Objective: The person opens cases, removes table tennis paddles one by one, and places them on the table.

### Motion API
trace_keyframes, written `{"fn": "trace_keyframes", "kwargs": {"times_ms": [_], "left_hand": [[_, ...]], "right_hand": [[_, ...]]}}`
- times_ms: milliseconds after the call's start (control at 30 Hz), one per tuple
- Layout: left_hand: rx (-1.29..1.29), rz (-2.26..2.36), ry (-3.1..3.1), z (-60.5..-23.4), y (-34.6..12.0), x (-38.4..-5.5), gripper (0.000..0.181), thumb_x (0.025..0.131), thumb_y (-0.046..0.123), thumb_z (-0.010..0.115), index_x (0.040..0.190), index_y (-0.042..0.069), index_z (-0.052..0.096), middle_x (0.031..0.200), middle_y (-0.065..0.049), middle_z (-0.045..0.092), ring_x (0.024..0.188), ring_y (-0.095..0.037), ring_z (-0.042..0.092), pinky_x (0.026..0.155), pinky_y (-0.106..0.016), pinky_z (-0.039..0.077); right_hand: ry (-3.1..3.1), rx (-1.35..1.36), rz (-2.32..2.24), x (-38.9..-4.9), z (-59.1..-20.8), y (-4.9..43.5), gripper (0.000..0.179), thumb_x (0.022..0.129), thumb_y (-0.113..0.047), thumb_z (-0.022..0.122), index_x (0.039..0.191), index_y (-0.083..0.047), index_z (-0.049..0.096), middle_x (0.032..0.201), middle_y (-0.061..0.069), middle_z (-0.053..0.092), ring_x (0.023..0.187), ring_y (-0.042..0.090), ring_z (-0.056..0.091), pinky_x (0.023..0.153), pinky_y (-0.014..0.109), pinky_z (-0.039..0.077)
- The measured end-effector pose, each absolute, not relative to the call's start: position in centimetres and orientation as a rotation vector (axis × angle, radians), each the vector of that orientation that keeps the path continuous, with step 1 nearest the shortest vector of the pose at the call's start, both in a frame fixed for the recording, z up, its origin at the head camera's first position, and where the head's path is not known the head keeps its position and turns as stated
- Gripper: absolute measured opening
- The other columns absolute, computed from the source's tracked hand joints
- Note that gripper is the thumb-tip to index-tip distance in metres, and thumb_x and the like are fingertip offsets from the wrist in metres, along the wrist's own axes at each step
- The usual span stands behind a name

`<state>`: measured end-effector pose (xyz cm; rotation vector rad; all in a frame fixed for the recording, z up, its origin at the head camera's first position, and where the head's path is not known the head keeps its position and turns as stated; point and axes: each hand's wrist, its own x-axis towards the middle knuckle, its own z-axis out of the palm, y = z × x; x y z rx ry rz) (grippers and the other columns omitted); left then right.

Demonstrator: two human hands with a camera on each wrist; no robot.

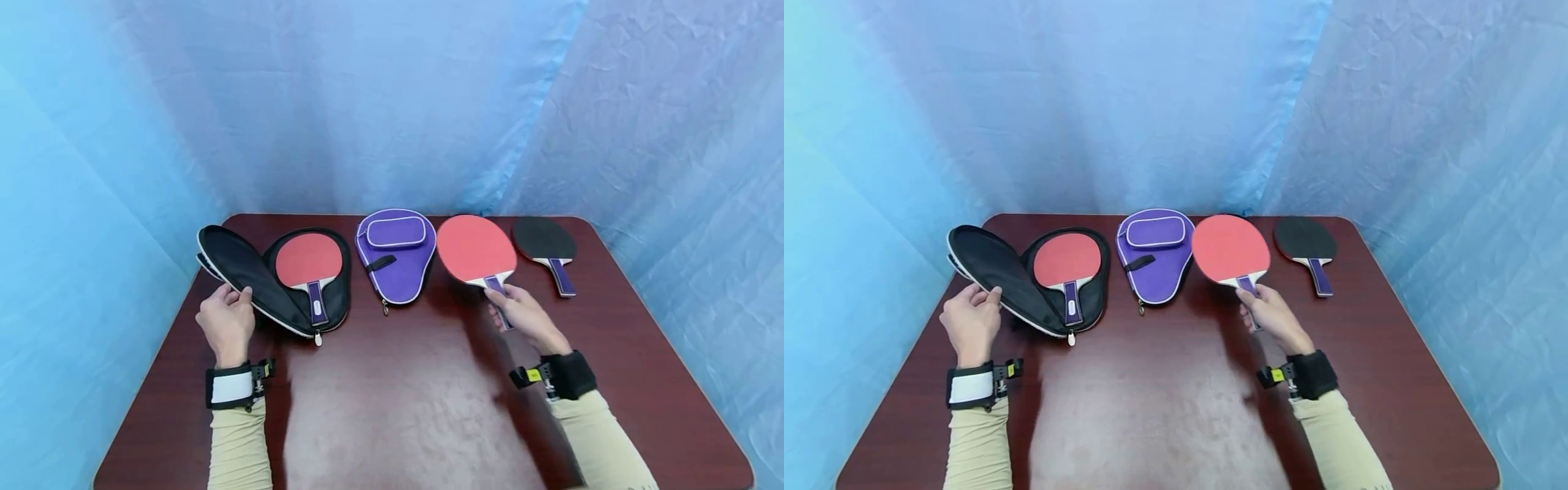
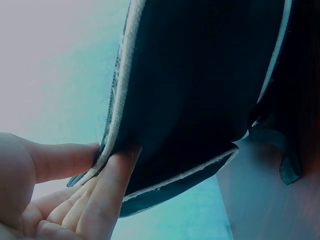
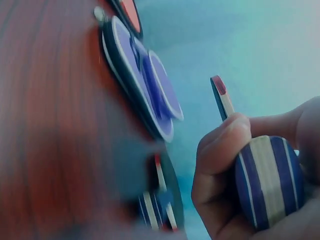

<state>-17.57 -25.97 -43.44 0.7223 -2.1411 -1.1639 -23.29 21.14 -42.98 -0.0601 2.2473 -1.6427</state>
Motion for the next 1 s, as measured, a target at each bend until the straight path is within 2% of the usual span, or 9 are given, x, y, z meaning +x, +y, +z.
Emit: {"fn": "trace_keyframes", "kwargs": {"times_ms": [433,700,1000], "left_hand": [[0.764,-1.147,-2.141,-43.3,-26.7,-16.6,0.029,0.095,0.014,0.064,0.119,-0.001,0.071,0.104,-0.023,0.073,0.095,-0.034,0.072,0.085,-0.048,0.056],[0.779,-1.149,-2.144,-43.3,-27.1,-16.5,0.031,0.096,0.016,0.063,0.121,0.000,0.070,0.106,-0.023,0.073,0.097,-0.034,0.071,0.084,-0.048,0.055],[0.787,-1.171,-2.147,-43.2,-27.0,-16.6,0.032,0.096,0.017,0.063,0.122,0.000,0.069,0.106,-0.024,0.072,0.097,-0.035,0.070,0.085,-0.048,0.054]], "right_hand": [[2.371,0.102,-1.542,-16.6,-44.6,29.3,0.051,0.106,-0.043,0.042,0.119,0.006,0.039,0.086,0.011,0.050,0.065,0.017,0.052,0.062,0.036,0.053],[2.289,0.191,-1.561,-15.8,-47.1,30.1,0.046,0.106,-0.039,0.043,0.116,0.006,0.040,0.084,0.009,0.050,0.063,0.016,0.050,0.057,0.032,0.051],[2.236,0.250,-1.561,-16.0,-47.9,29.9,0.042,0.107,-0.037,0.042,0.115,0.004,0.040,0.082,0.007,0.050,0.063,0.014,0.049,0.056,0.030,0.050]]}}
